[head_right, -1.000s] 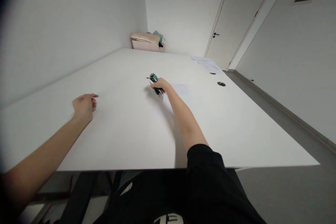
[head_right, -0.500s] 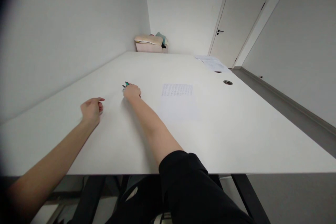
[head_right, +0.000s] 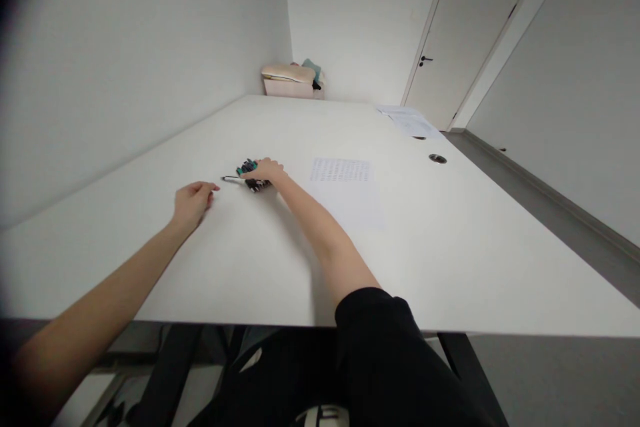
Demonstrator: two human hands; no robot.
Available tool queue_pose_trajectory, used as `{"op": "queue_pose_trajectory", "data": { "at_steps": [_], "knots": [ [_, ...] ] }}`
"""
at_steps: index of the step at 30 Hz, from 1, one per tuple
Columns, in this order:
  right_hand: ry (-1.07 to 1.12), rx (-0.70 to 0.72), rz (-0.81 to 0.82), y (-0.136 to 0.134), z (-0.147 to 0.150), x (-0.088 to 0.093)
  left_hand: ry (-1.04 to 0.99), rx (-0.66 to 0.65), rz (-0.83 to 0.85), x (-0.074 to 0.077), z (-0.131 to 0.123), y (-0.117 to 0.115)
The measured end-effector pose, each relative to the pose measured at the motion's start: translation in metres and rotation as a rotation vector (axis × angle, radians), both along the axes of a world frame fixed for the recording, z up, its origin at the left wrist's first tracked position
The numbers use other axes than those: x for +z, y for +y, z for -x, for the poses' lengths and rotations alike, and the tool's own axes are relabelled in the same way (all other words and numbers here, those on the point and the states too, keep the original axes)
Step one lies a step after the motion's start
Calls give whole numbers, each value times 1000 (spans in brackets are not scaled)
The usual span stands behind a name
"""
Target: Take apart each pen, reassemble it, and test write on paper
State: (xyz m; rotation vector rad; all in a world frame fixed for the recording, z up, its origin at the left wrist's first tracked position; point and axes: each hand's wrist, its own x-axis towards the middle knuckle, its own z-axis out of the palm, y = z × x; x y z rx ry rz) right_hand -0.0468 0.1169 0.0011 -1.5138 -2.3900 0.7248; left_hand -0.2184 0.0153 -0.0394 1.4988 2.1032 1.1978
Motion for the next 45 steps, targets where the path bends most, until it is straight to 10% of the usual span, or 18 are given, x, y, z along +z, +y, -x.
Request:
{"op": "queue_pose_trajectory", "data": {
  "at_steps": [11,20,28,45],
  "knots": [
    [241,103,160,-79,-182,3,518,-200,-35,-12,-24,9],
    [405,-246,182,-154,-292,-5,429,-101,204,6,-84,65],
    [263,-249,-50,-154,-306,-35,574,-101,357,-4,-119,84],
    [-122,5,-430,-134,-291,-68,836,-332,257,-5,-54,105]
  ]
}}
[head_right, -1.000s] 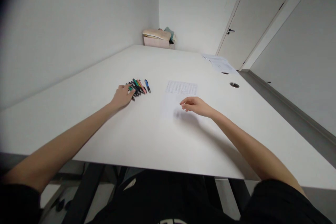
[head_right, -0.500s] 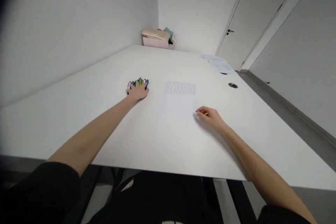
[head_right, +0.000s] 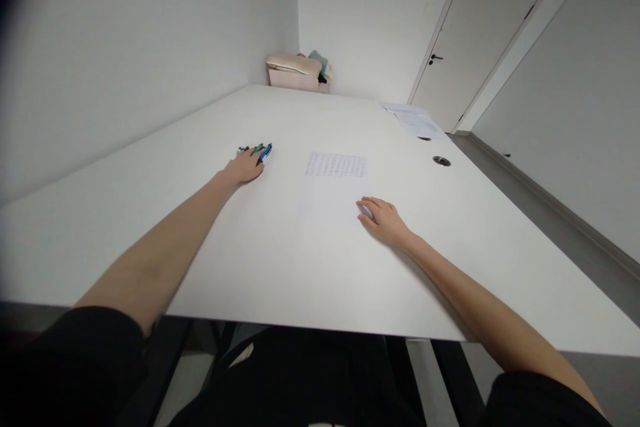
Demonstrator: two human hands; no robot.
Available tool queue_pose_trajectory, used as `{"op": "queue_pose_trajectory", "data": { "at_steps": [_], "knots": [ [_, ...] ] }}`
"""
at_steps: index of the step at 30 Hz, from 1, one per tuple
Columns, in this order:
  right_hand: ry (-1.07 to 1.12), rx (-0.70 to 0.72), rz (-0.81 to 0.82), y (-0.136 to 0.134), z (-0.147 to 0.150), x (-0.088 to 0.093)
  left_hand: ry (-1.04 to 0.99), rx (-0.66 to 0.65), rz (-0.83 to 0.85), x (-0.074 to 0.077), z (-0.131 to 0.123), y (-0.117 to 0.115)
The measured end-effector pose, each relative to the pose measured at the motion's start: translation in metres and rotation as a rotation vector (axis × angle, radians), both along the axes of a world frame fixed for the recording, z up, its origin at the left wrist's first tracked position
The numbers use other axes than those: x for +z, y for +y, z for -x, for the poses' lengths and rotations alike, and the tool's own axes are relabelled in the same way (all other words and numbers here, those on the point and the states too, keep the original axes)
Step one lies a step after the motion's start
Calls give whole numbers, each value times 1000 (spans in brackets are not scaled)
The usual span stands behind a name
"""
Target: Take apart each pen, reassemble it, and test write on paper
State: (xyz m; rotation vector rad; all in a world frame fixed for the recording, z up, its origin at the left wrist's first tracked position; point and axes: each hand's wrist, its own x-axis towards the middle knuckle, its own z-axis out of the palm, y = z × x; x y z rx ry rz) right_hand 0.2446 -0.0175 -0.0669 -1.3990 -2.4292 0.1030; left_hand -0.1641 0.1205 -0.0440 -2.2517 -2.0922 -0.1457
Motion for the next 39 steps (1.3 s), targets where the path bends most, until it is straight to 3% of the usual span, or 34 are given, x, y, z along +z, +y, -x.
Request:
{"op": "queue_pose_trajectory", "data": {
  "at_steps": [10,20,33,39],
  "knots": [
    [-7,-64,-9,34,28,1,61,-52,-34,-5,-6,-3],
    [73,-27,-34,24,22,4,-43,42,-218,-9,-27,-18],
    [101,-12,-47,4,20,9,-78,87,-236,-5,-27,-24],
    [172,-103,-93,11,18,5,-63,80,-206,-7,-24,-21]
  ]
}}
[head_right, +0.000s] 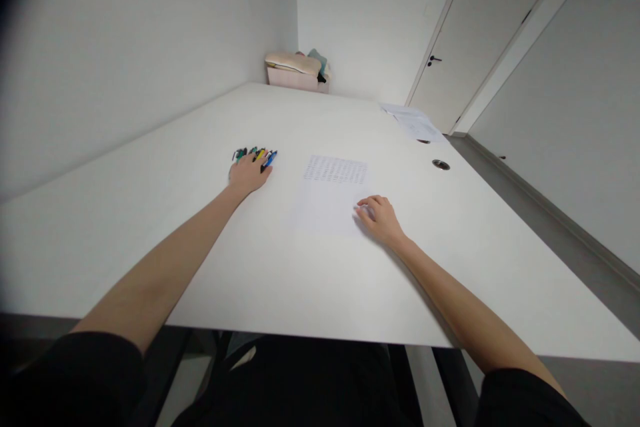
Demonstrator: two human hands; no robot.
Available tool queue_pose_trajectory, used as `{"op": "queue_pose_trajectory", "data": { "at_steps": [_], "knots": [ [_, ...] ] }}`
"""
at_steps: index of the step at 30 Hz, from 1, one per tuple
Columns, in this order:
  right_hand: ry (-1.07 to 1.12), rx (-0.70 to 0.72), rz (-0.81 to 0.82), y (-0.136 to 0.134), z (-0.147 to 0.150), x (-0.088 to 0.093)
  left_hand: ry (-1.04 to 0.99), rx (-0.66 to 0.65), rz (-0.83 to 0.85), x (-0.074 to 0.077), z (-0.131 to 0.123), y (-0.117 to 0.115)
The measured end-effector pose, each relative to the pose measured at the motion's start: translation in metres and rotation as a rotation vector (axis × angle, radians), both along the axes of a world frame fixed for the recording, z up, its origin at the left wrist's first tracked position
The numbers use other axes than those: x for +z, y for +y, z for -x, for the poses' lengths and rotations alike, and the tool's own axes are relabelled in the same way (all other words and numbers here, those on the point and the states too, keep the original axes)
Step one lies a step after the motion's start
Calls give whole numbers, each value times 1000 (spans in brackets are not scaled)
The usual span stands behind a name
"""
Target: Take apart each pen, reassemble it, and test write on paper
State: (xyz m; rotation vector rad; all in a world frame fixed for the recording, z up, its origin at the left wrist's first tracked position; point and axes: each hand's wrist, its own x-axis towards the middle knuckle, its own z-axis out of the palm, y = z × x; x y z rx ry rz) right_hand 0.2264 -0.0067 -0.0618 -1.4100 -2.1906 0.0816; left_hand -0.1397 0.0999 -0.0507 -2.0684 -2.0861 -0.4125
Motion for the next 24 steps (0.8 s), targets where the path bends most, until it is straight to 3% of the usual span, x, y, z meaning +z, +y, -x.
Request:
{"op": "queue_pose_trajectory", "data": {
  "at_steps": [5,11,18,21,24],
  "knots": [
    [-73,5,36,0,1,-1,-2,26,25,2,-1,0],
    [-89,6,47,-1,0,-1,-4,11,-100,8,-4,-10],
    [-73,-4,45,1,0,-3,-86,127,-121,10,47,-25],
    [-75,-3,35,1,0,-3,-73,11,-76,5,61,-25],
    [-79,0,31,2,-1,-4,-44,-118,8,4,52,-16]
  ]
}}
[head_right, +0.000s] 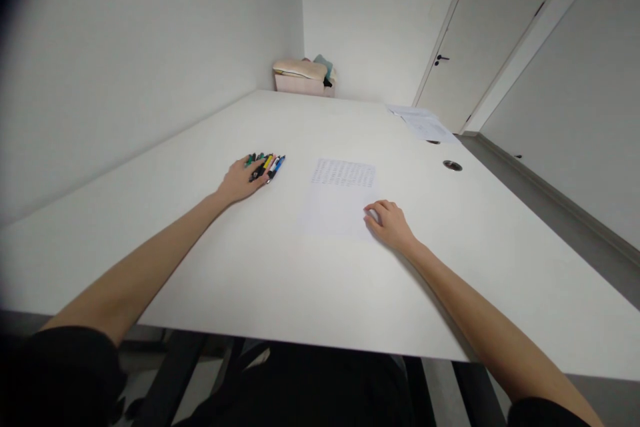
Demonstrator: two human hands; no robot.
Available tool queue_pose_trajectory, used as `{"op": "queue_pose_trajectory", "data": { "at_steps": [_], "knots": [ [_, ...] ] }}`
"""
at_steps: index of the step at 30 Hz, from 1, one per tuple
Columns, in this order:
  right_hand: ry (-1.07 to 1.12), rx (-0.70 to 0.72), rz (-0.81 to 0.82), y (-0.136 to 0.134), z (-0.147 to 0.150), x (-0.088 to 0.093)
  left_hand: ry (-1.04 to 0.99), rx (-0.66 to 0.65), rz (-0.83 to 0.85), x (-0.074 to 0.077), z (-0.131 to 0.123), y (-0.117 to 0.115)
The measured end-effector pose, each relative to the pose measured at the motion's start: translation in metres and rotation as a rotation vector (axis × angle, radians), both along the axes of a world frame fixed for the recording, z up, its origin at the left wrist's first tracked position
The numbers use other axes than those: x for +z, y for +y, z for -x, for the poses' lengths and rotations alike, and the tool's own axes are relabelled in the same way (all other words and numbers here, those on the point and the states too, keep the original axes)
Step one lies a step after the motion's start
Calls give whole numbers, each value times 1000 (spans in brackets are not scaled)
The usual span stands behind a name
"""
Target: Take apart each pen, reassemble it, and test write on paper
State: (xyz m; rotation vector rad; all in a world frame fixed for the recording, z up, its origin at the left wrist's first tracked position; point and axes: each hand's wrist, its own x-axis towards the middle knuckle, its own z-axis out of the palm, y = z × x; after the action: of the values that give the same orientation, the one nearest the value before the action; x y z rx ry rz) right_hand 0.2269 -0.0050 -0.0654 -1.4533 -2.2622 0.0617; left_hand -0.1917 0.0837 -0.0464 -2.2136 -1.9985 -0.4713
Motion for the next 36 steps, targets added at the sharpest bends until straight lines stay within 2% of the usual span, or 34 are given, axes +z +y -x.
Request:
{"op": "queue_pose_trajectory", "data": {
  "at_steps": [2,4,7,9,13,20,25,28,30,32,34,36],
  "knots": [
    [-6,0,7,0,0,0,3,-5,65,2,-14,9],
    [-14,0,12,0,0,0,-15,53,116,3,-28,18],
    [-22,-2,14,0,0,1,-14,152,132,2,-44,29],
    [-28,-3,12,-1,0,1,14,169,130,1,-48,33],
    [-39,1,8,1,0,0,49,140,156,1,-44,36],
    [-37,-6,22,0,1,1,72,58,251,9,-21,41],
    [-17,-3,33,1,0,0,70,47,236,11,-17,40],
    [37,20,-2,-4,0,6,65,39,132,17,-21,28],
    [94,31,-17,-21,6,21,57,19,27,21,-24,13],
    [188,63,4,-55,17,46,21,19,-55,24,-24,-8],
    [311,148,36,-105,30,74,-12,53,-88,26,-19,-30],
    [423,250,44,-160,43,92,-20,124,-27,26,-9,-50]
  ]
}}
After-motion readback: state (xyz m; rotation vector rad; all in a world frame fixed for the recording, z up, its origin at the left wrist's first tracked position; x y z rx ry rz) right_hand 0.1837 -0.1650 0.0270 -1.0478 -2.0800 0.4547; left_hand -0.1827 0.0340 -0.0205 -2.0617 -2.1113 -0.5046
